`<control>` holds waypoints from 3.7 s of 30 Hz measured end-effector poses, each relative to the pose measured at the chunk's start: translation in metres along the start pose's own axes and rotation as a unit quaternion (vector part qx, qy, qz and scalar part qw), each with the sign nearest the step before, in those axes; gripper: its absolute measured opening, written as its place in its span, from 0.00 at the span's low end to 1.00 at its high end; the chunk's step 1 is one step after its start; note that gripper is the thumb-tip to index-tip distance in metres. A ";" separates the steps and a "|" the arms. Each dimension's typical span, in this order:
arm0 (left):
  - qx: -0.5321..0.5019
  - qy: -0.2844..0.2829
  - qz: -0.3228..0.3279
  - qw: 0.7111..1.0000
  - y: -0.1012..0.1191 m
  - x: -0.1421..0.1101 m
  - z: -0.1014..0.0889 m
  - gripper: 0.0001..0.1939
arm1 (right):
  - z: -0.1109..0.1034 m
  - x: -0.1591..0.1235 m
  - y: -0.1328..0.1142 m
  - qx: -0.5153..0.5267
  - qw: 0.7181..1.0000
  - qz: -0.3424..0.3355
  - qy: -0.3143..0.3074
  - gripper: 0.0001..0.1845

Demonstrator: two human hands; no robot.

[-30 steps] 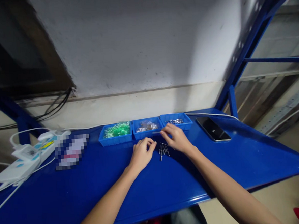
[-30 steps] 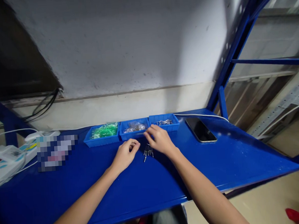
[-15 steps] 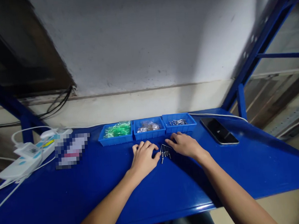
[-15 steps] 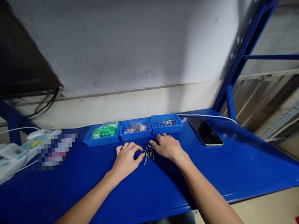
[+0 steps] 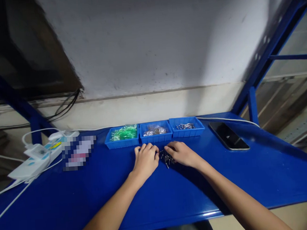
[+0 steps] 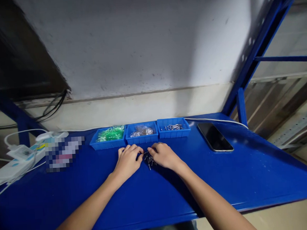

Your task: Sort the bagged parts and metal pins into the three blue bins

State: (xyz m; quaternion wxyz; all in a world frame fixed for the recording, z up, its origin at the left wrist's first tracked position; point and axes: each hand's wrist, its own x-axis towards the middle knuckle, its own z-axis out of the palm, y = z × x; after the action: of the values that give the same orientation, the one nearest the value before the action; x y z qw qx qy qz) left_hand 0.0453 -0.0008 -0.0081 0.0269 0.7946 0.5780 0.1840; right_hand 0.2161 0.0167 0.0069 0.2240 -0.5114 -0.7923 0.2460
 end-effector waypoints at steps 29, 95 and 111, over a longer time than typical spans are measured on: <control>-0.182 0.040 0.070 0.980 -0.025 0.013 -0.026 0.18 | 0.000 -0.001 0.000 -0.068 0.967 -0.193 0.154 0.13; -0.156 0.031 0.144 0.977 -0.027 0.003 -0.022 0.13 | 0.016 0.004 -0.003 -0.025 0.978 -0.203 0.050 0.19; -0.222 0.040 0.081 0.971 -0.025 0.004 -0.019 0.18 | 0.001 -0.003 -0.008 -0.078 0.963 -0.214 0.143 0.15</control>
State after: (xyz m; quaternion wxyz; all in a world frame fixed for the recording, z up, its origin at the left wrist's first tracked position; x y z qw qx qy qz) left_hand 0.0172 0.0082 0.0042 0.1641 0.8048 0.4573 0.3410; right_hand 0.2113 0.0115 0.0109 0.3416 -0.3757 -0.8598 0.0538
